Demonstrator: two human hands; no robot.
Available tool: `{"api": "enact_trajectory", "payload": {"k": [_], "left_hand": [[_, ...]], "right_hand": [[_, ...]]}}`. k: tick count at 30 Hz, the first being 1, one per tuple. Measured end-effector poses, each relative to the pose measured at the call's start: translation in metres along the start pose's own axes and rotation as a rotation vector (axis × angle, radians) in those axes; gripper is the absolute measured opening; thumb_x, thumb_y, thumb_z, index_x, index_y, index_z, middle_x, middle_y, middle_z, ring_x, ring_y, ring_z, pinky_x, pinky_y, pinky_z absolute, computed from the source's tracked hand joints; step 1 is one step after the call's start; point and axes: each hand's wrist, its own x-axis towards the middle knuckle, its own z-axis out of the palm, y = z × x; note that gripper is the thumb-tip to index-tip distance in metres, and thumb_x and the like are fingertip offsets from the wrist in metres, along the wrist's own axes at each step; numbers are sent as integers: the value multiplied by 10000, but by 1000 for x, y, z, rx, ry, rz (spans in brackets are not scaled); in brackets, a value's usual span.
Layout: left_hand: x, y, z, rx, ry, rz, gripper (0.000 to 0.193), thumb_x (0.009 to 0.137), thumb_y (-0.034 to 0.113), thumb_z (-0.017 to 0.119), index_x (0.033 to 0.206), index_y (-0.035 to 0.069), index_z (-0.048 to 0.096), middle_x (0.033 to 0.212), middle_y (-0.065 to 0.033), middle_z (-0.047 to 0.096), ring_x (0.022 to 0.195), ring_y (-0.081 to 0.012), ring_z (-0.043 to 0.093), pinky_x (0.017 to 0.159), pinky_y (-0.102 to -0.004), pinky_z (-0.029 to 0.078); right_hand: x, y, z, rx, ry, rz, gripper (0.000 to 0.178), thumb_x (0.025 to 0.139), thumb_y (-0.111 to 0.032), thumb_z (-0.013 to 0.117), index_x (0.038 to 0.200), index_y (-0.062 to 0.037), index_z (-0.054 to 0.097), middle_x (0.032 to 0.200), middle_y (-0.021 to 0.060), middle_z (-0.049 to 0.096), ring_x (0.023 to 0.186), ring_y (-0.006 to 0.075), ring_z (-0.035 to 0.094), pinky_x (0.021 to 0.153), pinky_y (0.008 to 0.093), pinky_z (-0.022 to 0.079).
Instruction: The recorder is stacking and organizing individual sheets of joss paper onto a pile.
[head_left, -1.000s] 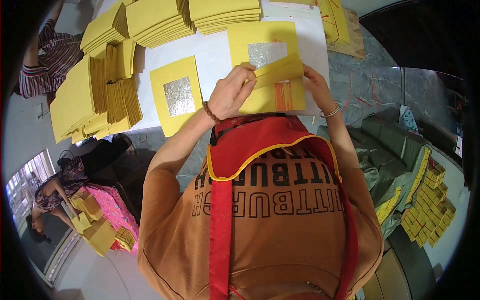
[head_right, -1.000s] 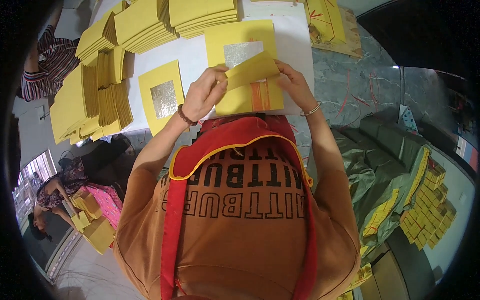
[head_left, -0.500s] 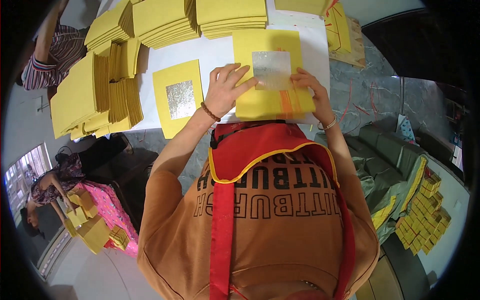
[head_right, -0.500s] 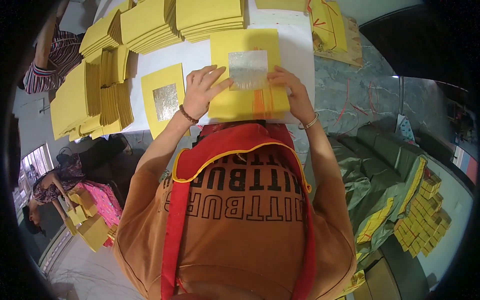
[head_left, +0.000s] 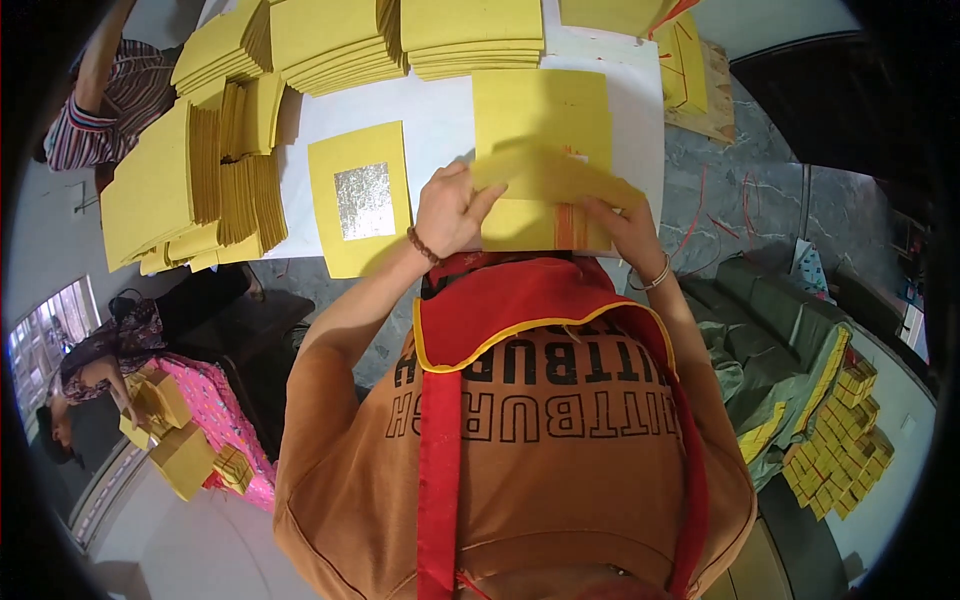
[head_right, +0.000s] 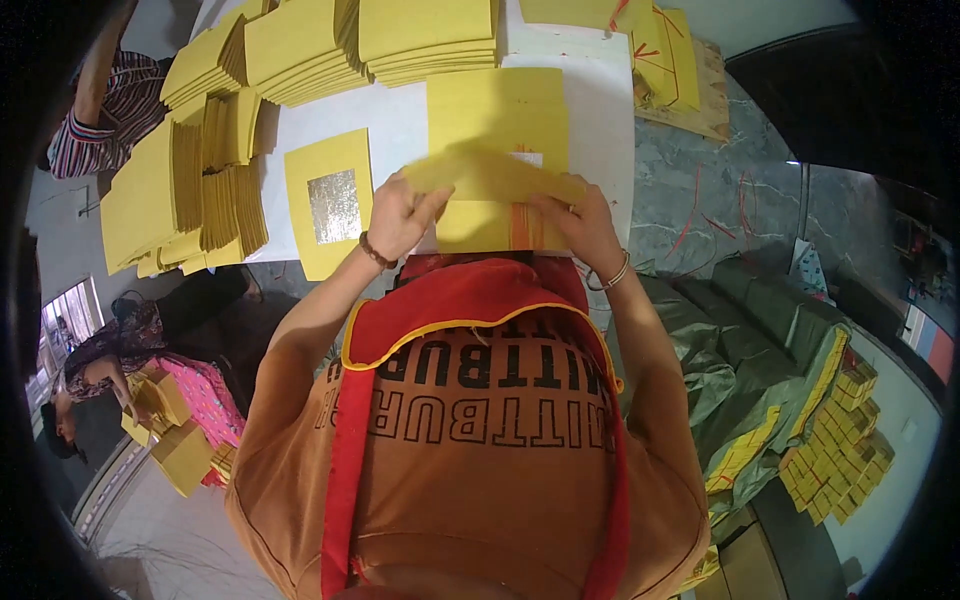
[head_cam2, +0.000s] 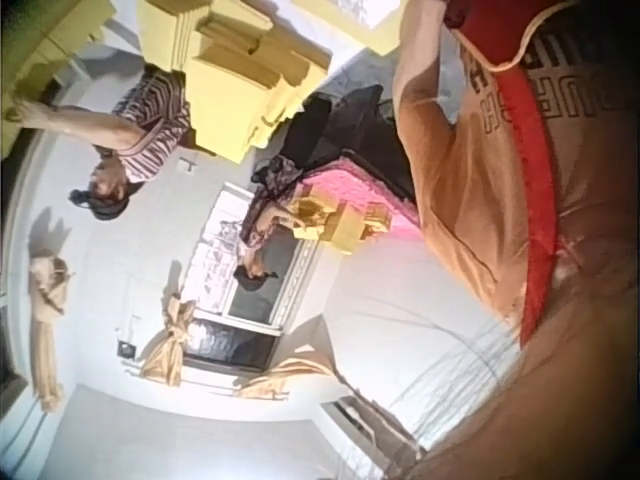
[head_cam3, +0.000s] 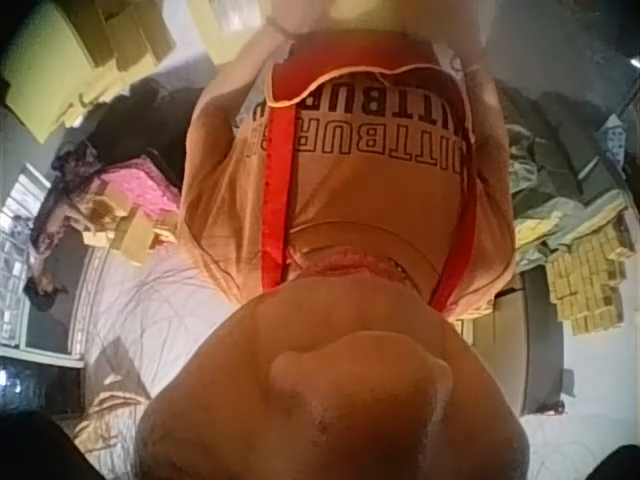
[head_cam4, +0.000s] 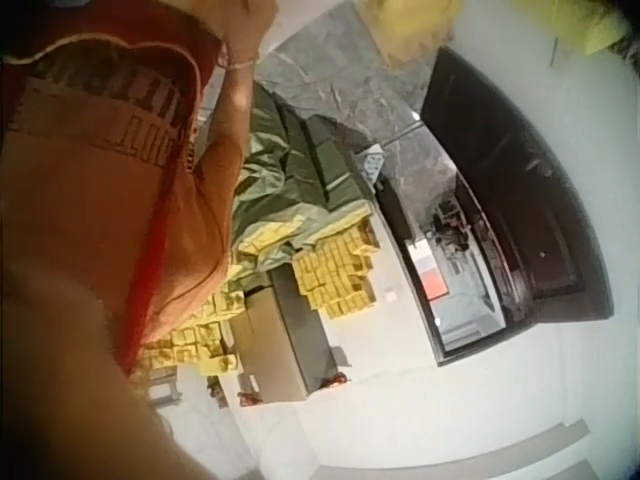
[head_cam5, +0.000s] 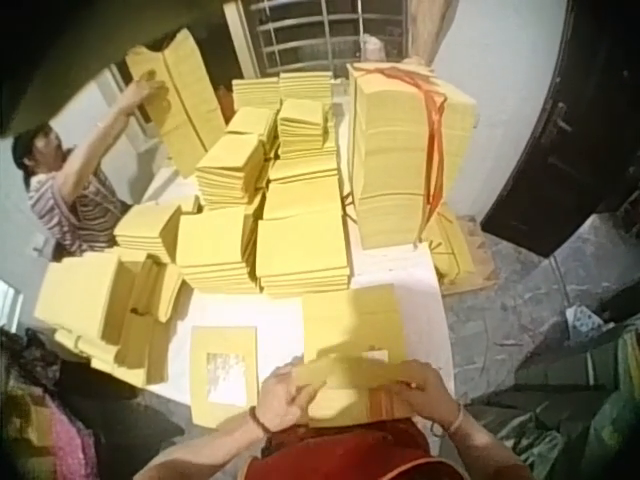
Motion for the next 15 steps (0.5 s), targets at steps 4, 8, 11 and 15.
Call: {"api": "enact_trajectory", "payload": {"k": [4, 8, 11, 15], "left_hand": [[19, -1, 5, -226, -11, -313, 250, 801, 230, 604, 970, 46, 606, 715, -159, 597, 624, -310, 556, 574, -372, 432], [23, -8, 11, -285, 2, -344, 260, 809, 238, 597, 979, 41, 600, 710, -152, 605, 612, -292, 569, 577, -360, 434], [25, -16, 15, -370, -1, -359, 267, 801, 215, 601, 1004, 42, 597, 719, -138, 620, 604, -250, 576, 576, -344, 436], [28, -23, 19, -472, 8, -416, 255, 793, 190, 612, 971, 15, 563, 739, -124, 636, 616, -205, 586, 584, -311, 439]], "right_hand": [[13, -14, 17, 308, 320, 211, 260, 805, -108, 608, 1046, -12, 590, 926, 99, 635, 837, 145, 588, 698, 264, 461], [13, -3, 14, 287, 365, 216, 333, 800, -113, 622, 1111, -6, 570, 985, 119, 628, 876, 134, 583, 749, 244, 458], [15, 3, 12, 143, 359, 179, 362, 799, -110, 625, 1143, -19, 561, 994, 115, 626, 860, 140, 584, 744, 247, 454], [19, 6, 17, 124, 404, 137, 366, 801, -102, 620, 1153, -26, 558, 989, 108, 629, 844, 142, 584, 742, 252, 450]]}}
